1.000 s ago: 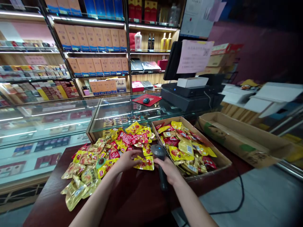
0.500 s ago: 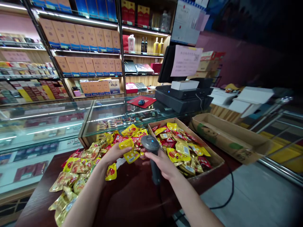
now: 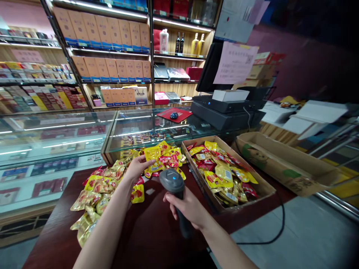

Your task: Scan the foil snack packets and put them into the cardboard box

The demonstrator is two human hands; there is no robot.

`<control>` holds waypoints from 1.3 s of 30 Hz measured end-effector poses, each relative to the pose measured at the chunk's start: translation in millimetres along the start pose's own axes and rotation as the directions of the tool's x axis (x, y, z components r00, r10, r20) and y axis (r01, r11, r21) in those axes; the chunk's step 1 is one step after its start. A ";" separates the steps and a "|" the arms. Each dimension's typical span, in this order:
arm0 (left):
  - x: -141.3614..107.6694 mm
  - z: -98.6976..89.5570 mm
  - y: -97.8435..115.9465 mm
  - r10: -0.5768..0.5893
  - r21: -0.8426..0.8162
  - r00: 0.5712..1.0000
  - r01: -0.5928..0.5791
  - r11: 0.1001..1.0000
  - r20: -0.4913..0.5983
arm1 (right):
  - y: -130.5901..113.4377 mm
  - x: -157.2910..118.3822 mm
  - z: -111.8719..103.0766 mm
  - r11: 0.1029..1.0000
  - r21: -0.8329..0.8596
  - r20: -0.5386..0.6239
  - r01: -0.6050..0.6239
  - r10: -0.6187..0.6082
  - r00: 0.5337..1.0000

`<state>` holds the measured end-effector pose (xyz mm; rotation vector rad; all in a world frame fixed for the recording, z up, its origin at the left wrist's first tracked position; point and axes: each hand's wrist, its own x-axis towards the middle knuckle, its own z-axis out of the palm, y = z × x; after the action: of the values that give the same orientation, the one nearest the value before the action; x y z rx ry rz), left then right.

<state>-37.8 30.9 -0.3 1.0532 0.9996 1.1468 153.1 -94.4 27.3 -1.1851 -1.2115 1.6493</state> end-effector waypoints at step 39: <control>-0.3 5.9 4.1 0.119 0.081 0.977 -0.106 0.991 -0.175 | 2.4 -2.5 35.0 1.000 0.014 -0.056 0.001 0.000 0.998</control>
<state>-32.9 30.2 5.0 1.0885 1.1413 1.3259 120.2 -106.5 29.8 -1.2140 -1.1633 1.6111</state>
